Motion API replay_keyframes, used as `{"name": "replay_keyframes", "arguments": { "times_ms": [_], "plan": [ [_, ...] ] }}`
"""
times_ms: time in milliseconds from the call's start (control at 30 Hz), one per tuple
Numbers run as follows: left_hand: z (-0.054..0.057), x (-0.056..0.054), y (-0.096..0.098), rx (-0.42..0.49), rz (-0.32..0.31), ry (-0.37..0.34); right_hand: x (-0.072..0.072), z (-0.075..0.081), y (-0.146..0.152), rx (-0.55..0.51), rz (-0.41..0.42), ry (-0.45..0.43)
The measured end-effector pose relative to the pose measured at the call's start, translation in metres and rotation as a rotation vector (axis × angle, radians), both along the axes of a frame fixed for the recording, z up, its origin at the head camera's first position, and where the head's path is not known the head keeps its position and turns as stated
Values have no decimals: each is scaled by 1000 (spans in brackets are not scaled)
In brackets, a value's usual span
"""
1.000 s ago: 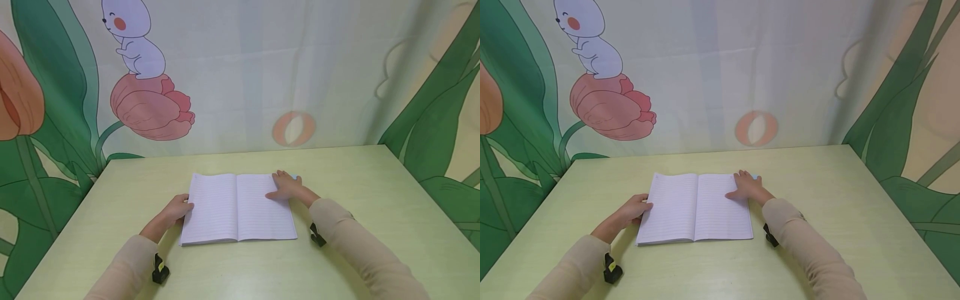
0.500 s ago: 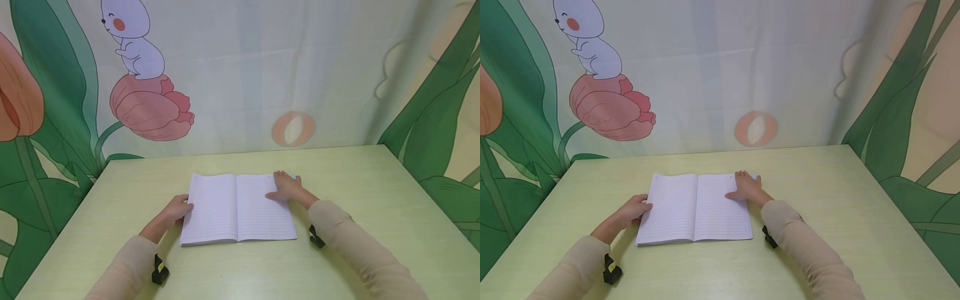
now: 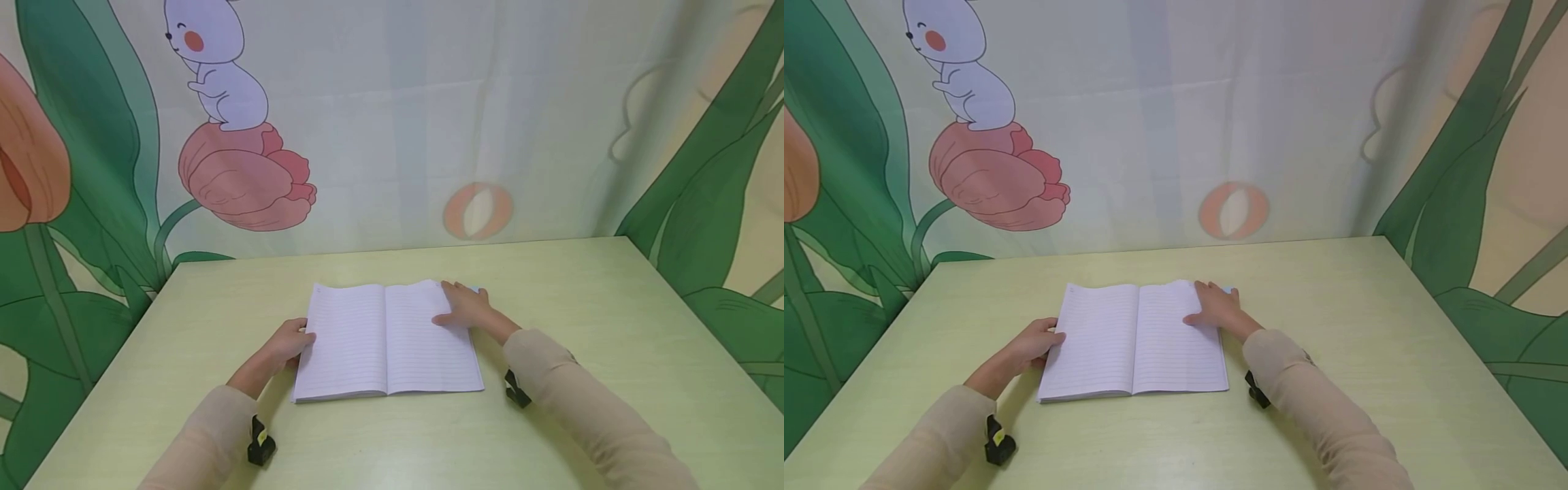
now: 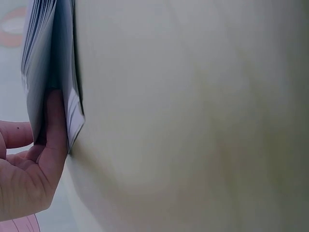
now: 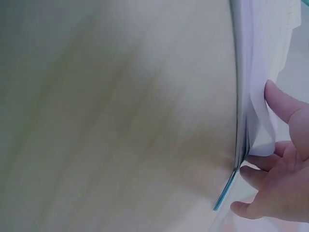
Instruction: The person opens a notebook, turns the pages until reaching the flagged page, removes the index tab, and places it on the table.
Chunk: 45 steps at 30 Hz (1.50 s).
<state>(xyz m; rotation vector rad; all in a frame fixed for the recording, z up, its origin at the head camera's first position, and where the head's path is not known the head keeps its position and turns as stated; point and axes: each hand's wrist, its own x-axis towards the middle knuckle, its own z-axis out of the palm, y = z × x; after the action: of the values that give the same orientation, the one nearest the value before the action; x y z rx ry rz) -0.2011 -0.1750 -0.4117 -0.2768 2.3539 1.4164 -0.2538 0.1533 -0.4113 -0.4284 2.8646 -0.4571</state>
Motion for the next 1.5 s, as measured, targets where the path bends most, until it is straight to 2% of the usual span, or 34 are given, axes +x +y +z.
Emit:
{"name": "replay_keyframes", "arguments": {
  "times_ms": [133, 300, 567, 800, 1100, 1233, 1500],
  "plan": [
    [1, 0, 0, -4, 0, -3, 1, 0, -1, -115, 33, -36],
    [1, 0, 1, -4, 4, -5, 5, 3, -8, -323, 55, -171],
    [0, 0, 0, 18, 5, -10, 17, 12, -22, -511, 126, -331],
    [-1, 0, 0, 8, 12, -8, 23, 12, -34, -555, 151, -407],
    [0, 0, 0, 10, 11, -9, 30, 12, -42, -657, 132, -473],
    [-1, 0, 0, 8, 14, -10, 33, 12, -47, -689, 169, -518],
    [-2, -1, 0, 12, 13, -6, 40, 5, -64, -587, 312, -485]
  ]
}}
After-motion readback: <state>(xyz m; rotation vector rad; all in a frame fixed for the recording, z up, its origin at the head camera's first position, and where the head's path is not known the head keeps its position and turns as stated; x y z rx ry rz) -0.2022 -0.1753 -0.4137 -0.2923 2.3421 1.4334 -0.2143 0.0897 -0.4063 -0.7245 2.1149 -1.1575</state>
